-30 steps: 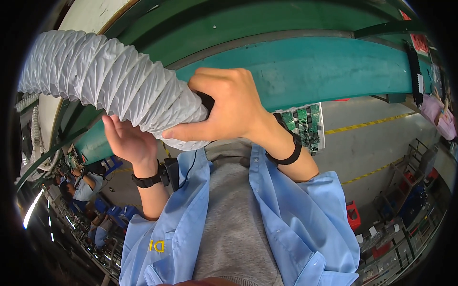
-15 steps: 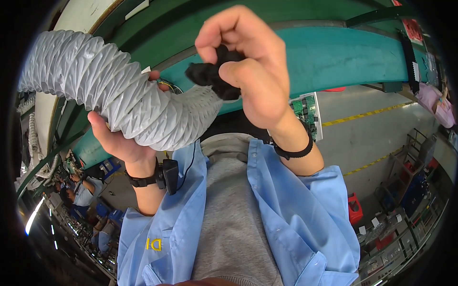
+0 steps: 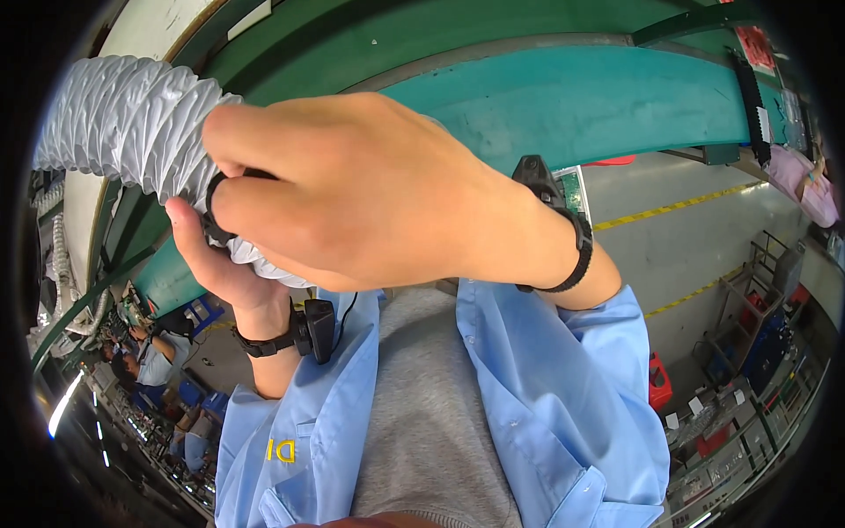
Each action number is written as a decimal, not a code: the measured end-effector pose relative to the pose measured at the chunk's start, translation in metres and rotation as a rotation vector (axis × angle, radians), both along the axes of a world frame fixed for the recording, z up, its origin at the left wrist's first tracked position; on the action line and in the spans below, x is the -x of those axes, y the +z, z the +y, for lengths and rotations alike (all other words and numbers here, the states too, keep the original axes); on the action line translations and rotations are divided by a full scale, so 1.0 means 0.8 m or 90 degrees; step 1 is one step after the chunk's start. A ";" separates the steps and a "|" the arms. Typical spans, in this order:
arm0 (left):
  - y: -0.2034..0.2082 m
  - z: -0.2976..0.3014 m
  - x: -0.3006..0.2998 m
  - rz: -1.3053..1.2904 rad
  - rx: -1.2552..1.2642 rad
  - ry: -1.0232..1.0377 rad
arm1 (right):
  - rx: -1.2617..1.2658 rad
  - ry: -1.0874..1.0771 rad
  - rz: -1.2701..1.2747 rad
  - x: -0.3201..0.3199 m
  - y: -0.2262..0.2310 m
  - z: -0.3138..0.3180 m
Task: The person picks up a black cloth from a tray of liquid and wipes down the exterior of a flexible white ventilation duct. They rotate and extend the duct by hand to reach different sections before setting the cloth down on the workbench.
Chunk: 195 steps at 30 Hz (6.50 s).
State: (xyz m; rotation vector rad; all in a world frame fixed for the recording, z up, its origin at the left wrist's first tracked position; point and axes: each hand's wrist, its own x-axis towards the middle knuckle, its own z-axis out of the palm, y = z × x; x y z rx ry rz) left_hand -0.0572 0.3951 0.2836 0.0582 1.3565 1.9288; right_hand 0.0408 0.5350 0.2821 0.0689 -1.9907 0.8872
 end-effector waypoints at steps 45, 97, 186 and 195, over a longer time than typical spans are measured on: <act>0.003 0.013 0.006 0.048 0.022 0.136 | -0.059 0.055 -0.032 0.030 0.012 0.031; -0.016 0.010 0.039 0.076 -0.090 -0.004 | -0.168 0.121 -0.143 0.027 0.011 0.097; -0.029 -0.019 0.057 0.297 -0.128 -0.060 | -0.119 0.000 -0.017 0.047 0.029 0.014; -0.037 -0.011 0.048 0.533 0.063 -0.077 | -0.366 0.006 -0.064 0.055 0.050 0.010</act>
